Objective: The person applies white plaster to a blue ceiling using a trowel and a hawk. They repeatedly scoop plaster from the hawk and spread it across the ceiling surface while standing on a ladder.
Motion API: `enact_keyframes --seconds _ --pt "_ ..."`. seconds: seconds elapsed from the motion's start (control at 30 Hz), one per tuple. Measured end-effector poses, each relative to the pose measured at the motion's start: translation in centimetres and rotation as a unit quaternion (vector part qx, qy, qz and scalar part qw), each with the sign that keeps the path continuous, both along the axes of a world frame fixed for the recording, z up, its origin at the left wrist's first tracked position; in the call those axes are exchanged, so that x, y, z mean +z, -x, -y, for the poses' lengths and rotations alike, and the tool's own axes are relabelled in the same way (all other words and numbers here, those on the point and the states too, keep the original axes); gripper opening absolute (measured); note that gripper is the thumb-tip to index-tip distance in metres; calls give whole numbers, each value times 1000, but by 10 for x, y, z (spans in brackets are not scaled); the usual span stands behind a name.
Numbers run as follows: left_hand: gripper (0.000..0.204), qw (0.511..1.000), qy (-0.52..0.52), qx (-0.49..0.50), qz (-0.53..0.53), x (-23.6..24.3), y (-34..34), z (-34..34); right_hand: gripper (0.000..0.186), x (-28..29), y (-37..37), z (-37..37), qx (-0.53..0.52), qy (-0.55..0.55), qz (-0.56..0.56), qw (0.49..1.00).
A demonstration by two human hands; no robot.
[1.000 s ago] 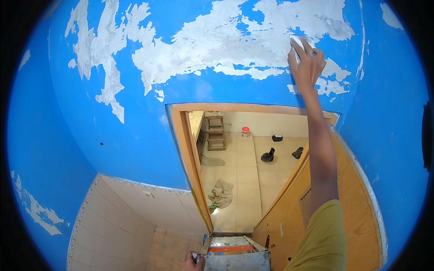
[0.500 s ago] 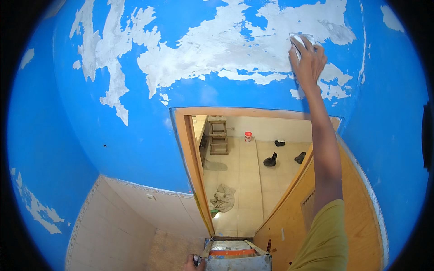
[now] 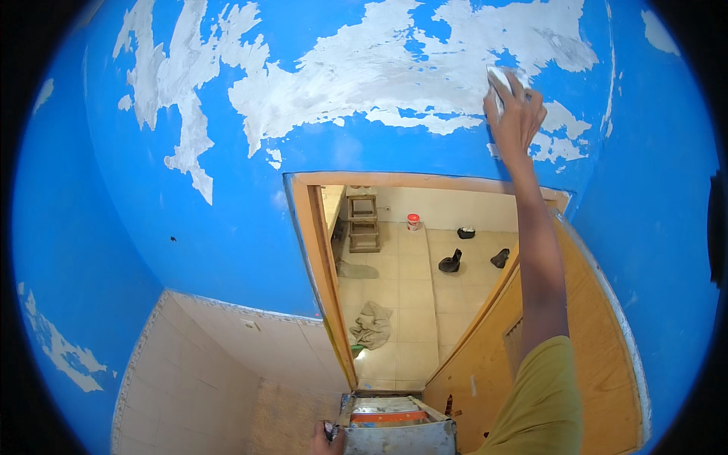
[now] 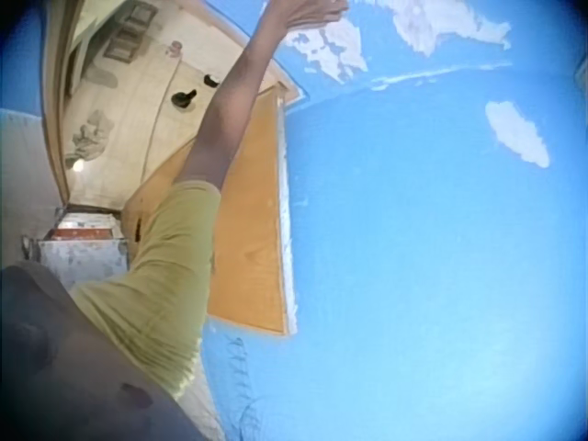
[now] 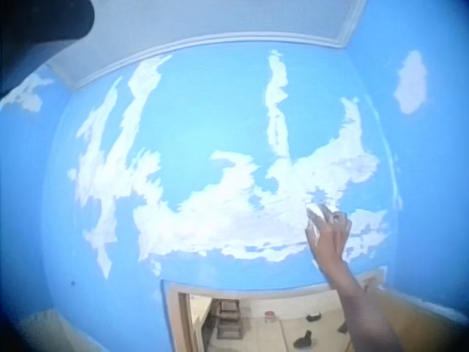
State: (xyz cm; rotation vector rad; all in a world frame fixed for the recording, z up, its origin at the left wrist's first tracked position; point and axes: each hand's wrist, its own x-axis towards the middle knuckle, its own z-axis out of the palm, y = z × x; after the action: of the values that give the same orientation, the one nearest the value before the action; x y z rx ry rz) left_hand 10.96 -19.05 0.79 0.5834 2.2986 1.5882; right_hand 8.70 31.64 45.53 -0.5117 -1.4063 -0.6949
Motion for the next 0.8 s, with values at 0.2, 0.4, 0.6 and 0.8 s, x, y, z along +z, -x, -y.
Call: enact_keyframes --seconds 0.2,0.4,0.6,0.8 --pt "18 998 53 5 -16 -3 1 0 27 35 2 1 -18 -5 -34 999" --pt "20 999 41 1 -5 -3 2 1 28 -6 -1 -3 -9 9 -14 1000" --pt "20 995 97 3 5 13 0 -1 28 59 0 -18 -23 -42 -43 998" --pt "20 995 93 8 -25 -4 0 1 28 62 -4 -16 -25 -19 -16 999"
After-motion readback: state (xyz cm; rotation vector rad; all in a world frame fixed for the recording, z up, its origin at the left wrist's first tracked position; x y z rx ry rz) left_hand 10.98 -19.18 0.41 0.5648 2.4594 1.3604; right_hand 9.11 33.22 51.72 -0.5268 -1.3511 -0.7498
